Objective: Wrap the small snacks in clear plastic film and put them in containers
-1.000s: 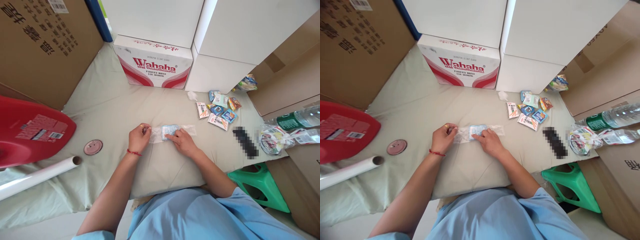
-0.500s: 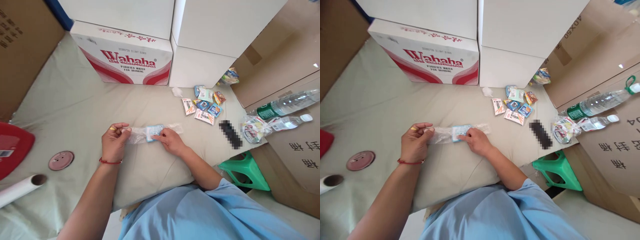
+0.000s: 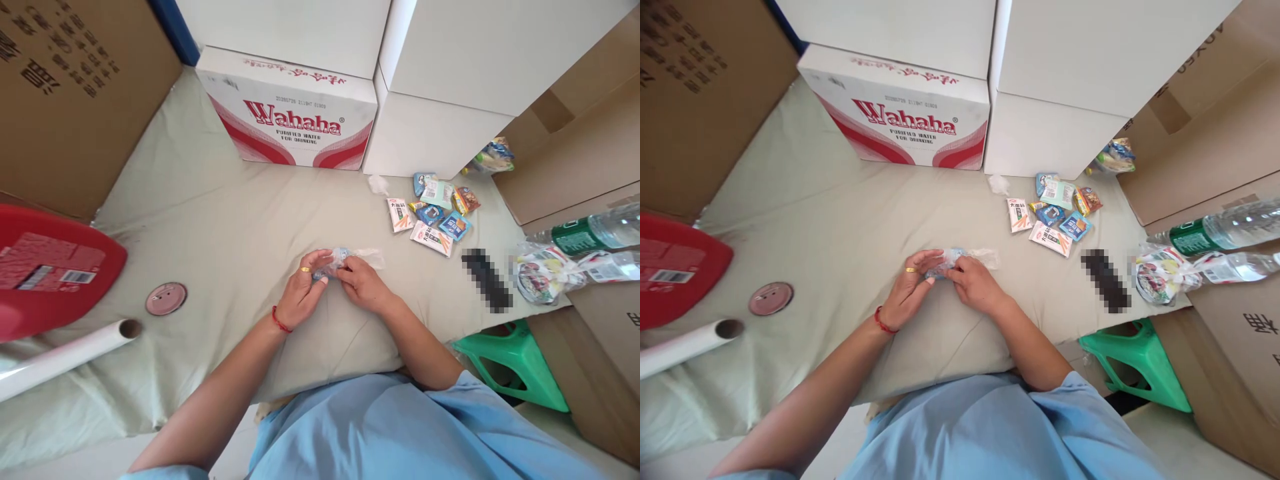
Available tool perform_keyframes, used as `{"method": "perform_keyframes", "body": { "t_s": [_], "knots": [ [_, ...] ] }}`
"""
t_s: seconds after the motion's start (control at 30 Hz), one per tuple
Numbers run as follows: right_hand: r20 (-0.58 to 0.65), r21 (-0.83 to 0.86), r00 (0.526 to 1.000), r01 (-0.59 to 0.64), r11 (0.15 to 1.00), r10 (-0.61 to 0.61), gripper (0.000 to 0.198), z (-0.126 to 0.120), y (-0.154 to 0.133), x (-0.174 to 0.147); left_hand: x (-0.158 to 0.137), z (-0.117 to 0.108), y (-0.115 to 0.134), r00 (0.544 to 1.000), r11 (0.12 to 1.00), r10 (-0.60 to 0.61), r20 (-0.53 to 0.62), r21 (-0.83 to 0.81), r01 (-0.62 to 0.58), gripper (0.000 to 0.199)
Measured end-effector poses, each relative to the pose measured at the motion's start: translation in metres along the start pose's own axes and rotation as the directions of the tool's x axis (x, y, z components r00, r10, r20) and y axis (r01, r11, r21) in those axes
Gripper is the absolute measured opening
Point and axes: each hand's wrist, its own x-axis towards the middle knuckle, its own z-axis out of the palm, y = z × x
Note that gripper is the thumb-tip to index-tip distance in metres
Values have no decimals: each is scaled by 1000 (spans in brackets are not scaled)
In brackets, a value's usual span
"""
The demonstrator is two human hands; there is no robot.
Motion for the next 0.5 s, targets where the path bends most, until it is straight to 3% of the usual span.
{"method": "perform_keyframes", "body": {
  "t_s": [0.07, 0.13, 0.17, 0.23, 0.27, 0.3, 0.37, 0.43, 0.5],
  "knots": [
    [-54, 123, 998, 34, 992, -27, 42, -6, 1, -5, 1, 2, -4, 997, 992, 59, 40, 105, -63, 48],
    [-207, 179, 977, -16, 984, 54, 42, -14, 3, -11, 4, 5, -8, 988, 956, 108, 106, 261, -132, 46],
    [-316, 166, 939, -87, 982, 137, 41, -18, 4, -14, 5, 6, -10, 982, 931, 126, 141, 326, -166, 46],
    [-519, 91, 802, -291, 952, 295, 37, -24, 9, -19, 6, 8, -13, 972, 881, 141, 187, 424, -209, 49],
    [-573, 47, 745, -386, 921, 342, 35, -26, 12, -20, 6, 9, -14, 970, 859, 139, 198, 463, -218, 51],
    [-581, 6, 723, -457, 889, 375, 37, -27, 15, -21, 7, 10, -13, 969, 840, 132, 208, 495, -221, 53],
    [-496, -58, 756, -519, 853, 427, 40, -28, 21, -23, 6, 10, -11, 968, 812, 116, 221, 540, -220, 55],
    [-392, -63, 797, -522, 851, 460, 30, -30, 23, -22, 6, 10, -7, 967, 795, 114, 230, 562, -227, 56],
    [-349, -3, 808, -508, 861, 475, 20, -35, 19, -16, 5, 11, -2, 969, 784, 119, 215, 579, -225, 54]
  ]
}}
